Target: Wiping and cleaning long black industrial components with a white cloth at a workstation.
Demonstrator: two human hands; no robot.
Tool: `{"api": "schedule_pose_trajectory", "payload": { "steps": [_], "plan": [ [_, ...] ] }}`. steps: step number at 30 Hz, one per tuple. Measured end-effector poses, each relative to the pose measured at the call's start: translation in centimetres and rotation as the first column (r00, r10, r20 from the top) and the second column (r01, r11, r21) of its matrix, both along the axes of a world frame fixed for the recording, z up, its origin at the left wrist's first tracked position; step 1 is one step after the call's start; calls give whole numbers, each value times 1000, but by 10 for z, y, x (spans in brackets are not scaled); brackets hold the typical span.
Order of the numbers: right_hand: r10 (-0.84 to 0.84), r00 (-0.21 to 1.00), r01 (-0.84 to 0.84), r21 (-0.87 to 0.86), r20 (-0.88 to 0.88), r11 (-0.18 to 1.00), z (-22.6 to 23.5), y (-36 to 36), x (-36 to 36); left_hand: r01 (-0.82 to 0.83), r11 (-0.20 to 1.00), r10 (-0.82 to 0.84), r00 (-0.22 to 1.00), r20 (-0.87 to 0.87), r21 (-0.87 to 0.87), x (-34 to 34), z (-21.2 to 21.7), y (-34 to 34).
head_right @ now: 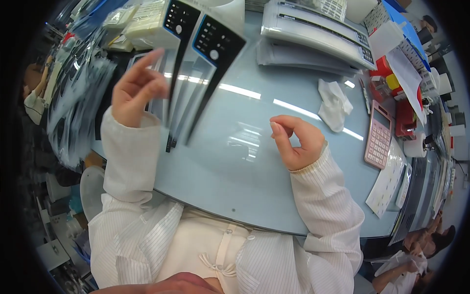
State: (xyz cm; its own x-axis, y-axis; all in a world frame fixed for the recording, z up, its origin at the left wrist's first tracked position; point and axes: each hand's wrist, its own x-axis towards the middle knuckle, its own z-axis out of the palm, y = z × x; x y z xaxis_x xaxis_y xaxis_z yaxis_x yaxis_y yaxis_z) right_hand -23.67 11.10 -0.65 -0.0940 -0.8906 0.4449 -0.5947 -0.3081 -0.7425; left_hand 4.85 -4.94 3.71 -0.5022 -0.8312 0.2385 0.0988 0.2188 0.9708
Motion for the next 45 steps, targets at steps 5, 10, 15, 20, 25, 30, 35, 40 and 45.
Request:
{"api": "schedule_pose_trajectory", "payload": {
  "steps": [5, 10, 15, 20, 25, 30, 35, 40, 45],
  "plan": [
    [-19, 994, 6, -115, -104, 993, 7, -5, 1, -314, 946, 321, 942, 97, -81, 74, -5, -40],
    [-69, 984, 31, -224, -166, 974, 13, -15, -7, -529, 844, 494, 829, 264, 83, 110, -44, -44],
    [-330, 881, 202, -359, -340, 911, 35, -38, -18, -648, 701, 703, 558, 440, -298, 130, -75, -45],
    [-519, 677, 286, -463, -522, 839, 53, -86, -56, -536, 798, 603, 722, 340, -276, 106, -45, -30],
    [-510, 514, 296, -416, -690, 860, 34, -116, -99, -274, 859, 421, 859, 291, -433, 36, -9, 2],
    [-500, 577, 274, -423, -646, 864, 35, -111, -106, 160, 830, 77, 916, 394, -535, -20, 9, 28],
    [-478, 565, 175, -468, -673, 866, 42, -102, -108, 305, 813, -114, 919, 378, -495, -54, -12, 40],
    [-519, 502, 54, -573, -692, 817, 58, -71, -94, 274, 822, -107, 935, 337, -499, -67, -35, 52],
    [-450, 587, -88, -605, -673, 791, 101, -33, -42, 101, 955, -41, 976, 214, -278, -62, -36, 46]
  ]
}}
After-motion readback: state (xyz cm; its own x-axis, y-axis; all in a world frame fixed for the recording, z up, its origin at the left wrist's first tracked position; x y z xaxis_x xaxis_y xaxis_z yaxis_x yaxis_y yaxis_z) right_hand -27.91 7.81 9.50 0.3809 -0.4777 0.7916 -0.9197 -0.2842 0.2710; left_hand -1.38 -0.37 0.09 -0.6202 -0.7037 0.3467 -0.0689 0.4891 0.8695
